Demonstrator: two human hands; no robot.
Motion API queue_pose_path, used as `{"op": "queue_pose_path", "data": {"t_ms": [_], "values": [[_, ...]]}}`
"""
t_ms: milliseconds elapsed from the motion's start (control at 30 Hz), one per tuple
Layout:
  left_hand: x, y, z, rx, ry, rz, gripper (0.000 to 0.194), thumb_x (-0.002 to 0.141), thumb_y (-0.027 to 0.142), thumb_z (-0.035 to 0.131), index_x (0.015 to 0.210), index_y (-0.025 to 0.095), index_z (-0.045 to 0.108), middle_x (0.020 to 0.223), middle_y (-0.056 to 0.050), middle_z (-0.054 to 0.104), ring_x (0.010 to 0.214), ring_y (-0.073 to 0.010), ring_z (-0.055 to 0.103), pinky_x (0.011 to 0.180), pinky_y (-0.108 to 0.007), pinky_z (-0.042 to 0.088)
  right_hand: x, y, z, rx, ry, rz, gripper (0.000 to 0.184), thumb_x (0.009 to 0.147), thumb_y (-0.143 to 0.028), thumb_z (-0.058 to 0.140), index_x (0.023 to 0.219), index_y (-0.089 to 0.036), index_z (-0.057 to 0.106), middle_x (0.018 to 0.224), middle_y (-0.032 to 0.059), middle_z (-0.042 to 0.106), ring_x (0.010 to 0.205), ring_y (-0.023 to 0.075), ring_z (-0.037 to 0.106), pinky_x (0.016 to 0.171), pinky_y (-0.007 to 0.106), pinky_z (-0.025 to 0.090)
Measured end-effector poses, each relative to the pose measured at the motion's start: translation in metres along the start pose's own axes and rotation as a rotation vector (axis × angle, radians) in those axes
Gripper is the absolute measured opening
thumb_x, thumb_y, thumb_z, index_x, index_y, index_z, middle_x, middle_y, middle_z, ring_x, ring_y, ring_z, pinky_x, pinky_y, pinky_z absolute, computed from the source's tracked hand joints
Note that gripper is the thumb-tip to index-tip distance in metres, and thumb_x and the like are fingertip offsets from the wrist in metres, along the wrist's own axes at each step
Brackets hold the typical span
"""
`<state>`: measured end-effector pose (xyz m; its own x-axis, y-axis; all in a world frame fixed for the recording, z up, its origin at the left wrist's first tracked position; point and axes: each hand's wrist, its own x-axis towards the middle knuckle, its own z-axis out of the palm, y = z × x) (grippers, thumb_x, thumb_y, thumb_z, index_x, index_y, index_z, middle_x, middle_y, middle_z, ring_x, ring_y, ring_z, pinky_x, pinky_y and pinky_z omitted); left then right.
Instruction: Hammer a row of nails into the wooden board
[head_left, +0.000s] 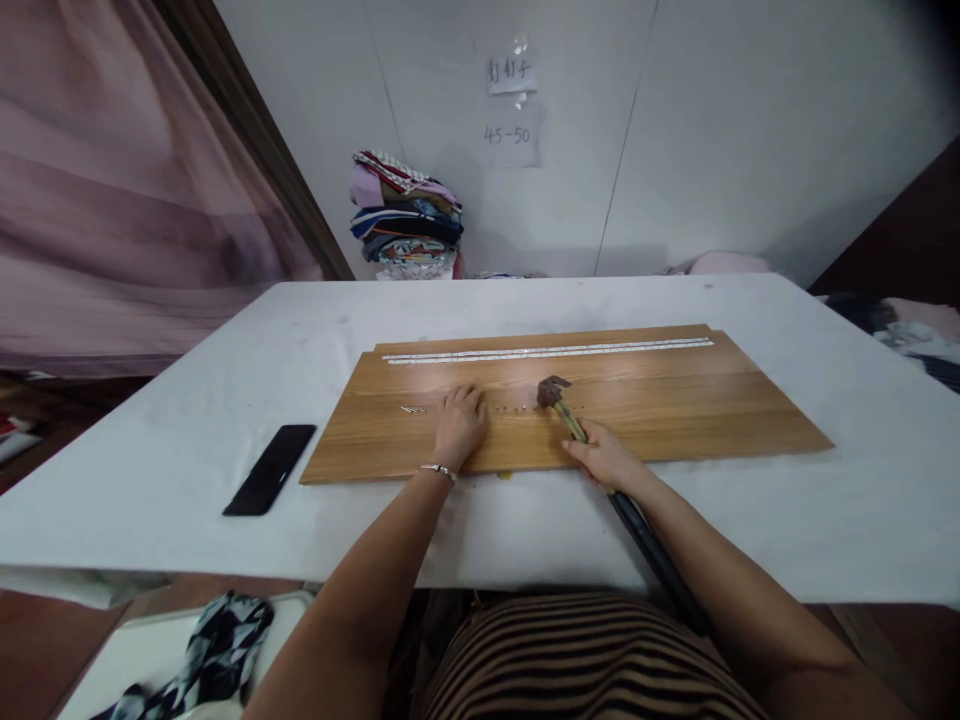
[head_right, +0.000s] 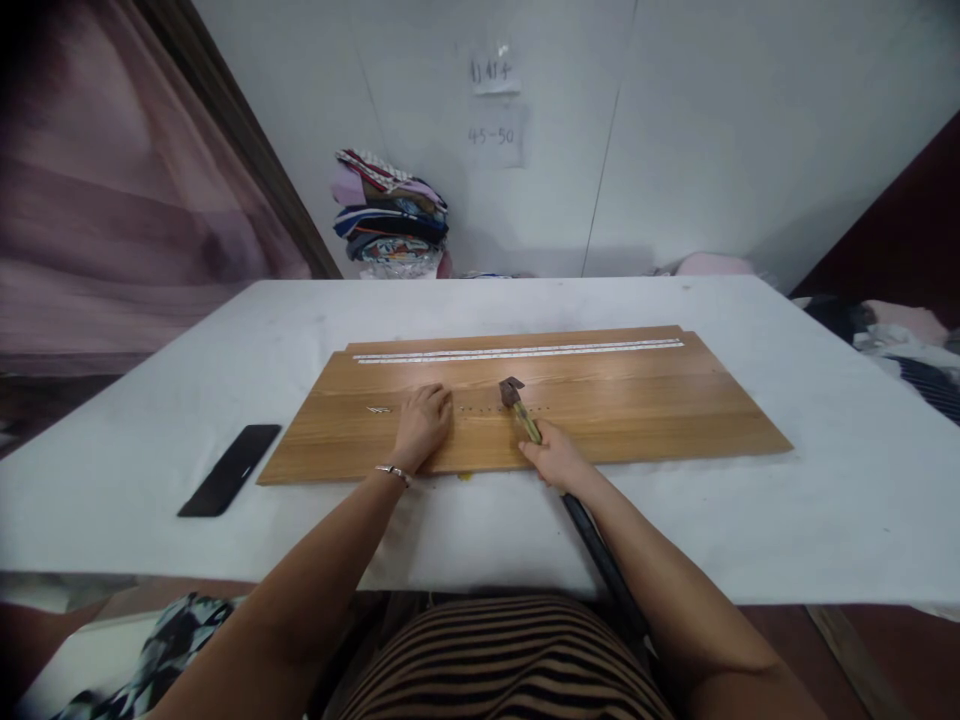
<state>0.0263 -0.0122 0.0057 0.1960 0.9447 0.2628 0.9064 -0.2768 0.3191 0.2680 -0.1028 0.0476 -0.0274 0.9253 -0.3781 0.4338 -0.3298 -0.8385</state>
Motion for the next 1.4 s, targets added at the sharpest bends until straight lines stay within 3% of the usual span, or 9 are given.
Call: {"op": "queue_pose_path", "data": {"t_ms": [200,700,1400], "values": [[0.0000,0.0000,0.0002,0.000,0.002,0.003,0.030,0.094,0.021,0.046,0.112,0.022,0.070,0.128,-0.010,0.067,0.125,-0.0264,0.057,0.111,-0.044,0.042,0.0023,0.0038,-0.0014,-0.011,-0.002,-0.023,0.005,0.091,-0.021,0.053,0.096,-0.020,0.051,0.037,-0.0119,0.040,0.031,0.0120,0.039,0.036,0.021,0.028],[0.0001,0.0007,-0.0010,0.006,-0.005,-0.010,0.029,0.094,0.021,0.045,0.110,0.023,0.070,0.127,-0.010,0.068,0.124,-0.0265,0.057,0.110,-0.044,0.042,0.0013,0.0014,-0.0009,0.008,0.001,0.003,0.012,0.089,-0.021,0.057,0.086,-0.023,0.046,0.036,-0.0129,0.039,0.029,0.0098,0.036,0.036,0.020,0.025],[-0.0002,0.0006,-0.0003,0.028,-0.013,-0.006,0.028,0.094,0.021,0.047,0.110,0.021,0.069,0.130,-0.010,0.067,0.125,-0.0259,0.056,0.111,-0.043,0.041,0.0008,0.0000,-0.0013,-0.006,0.005,0.004,0.008,0.089,-0.019,0.058,0.089,-0.021,0.050,0.037,-0.0129,0.041,0.030,0.0096,0.037,0.037,0.020,0.026]]}}
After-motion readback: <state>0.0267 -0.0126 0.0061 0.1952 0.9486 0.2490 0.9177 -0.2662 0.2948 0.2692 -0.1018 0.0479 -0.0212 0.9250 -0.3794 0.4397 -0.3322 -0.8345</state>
